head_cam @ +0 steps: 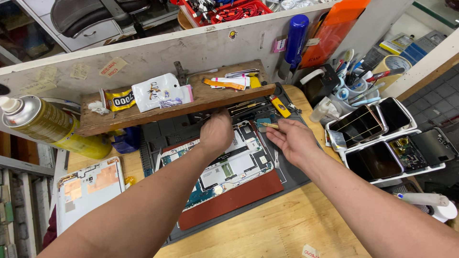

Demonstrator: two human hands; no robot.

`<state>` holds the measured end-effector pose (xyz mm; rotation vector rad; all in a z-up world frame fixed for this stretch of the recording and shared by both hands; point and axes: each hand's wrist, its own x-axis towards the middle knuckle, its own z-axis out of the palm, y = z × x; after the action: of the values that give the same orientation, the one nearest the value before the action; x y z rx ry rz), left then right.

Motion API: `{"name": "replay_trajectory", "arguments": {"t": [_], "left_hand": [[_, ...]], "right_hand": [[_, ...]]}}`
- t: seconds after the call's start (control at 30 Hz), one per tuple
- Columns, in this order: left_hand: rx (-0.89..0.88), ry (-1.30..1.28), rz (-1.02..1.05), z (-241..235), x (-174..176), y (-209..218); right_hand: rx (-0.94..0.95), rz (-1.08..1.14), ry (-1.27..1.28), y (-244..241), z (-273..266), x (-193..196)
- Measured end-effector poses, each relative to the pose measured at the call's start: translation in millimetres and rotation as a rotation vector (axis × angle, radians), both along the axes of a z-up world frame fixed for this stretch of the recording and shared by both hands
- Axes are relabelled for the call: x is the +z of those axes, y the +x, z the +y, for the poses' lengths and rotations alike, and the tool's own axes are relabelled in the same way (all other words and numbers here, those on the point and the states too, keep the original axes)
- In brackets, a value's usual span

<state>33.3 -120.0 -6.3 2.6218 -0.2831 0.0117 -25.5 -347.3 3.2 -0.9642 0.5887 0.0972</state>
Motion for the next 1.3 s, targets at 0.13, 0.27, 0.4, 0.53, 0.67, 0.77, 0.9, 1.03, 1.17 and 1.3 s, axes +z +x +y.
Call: {"name": "replay_trajectory", "arguments": {"t": [0.13, 0.27, 0.4, 0.53, 0.67, 0.77, 0.9, 1.03, 1.17, 1.3], "left_hand": [[0.186, -0.174, 0.029, 28, -2, 4], [0.335, -0.221, 0.049, 103, 1, -9], [0.419, -0.288, 0.053, 167, 11, -27], [0.362, -0.294, 0.173, 183, 10, -33], [0.186, -0.058, 0.048, 172, 0, -20], [0.134, 0.015, 0.024, 167, -8, -10], [0.148, 0.057, 0.005, 169, -13, -4], [0.182, 0.047, -0.078, 178, -9, -5], [0.455, -0.500, 0.107, 191, 9, -38], [0.701, -0.955, 0.602, 187, 22, -110]], "right_hand": [[0.000, -0.003, -0.012, 3, 3, 6], [0.034, 0.002, -0.029, 5, 15, 11], [0.100, -0.003, -0.018, 1, 35, 14], [0.146, 0.023, -0.019, -9, 55, 18], [0.154, 0.024, -0.027, -17, 65, 22], [0.141, 0.039, -0.052, -23, 61, 27], [0.110, 0.069, -0.061, -31, 58, 32], [0.108, 0.090, -0.092, -36, 62, 34], [0.156, 0.060, -0.072, -40, 73, 32], [0.258, 0.087, -0.078, -44, 86, 24]]}}
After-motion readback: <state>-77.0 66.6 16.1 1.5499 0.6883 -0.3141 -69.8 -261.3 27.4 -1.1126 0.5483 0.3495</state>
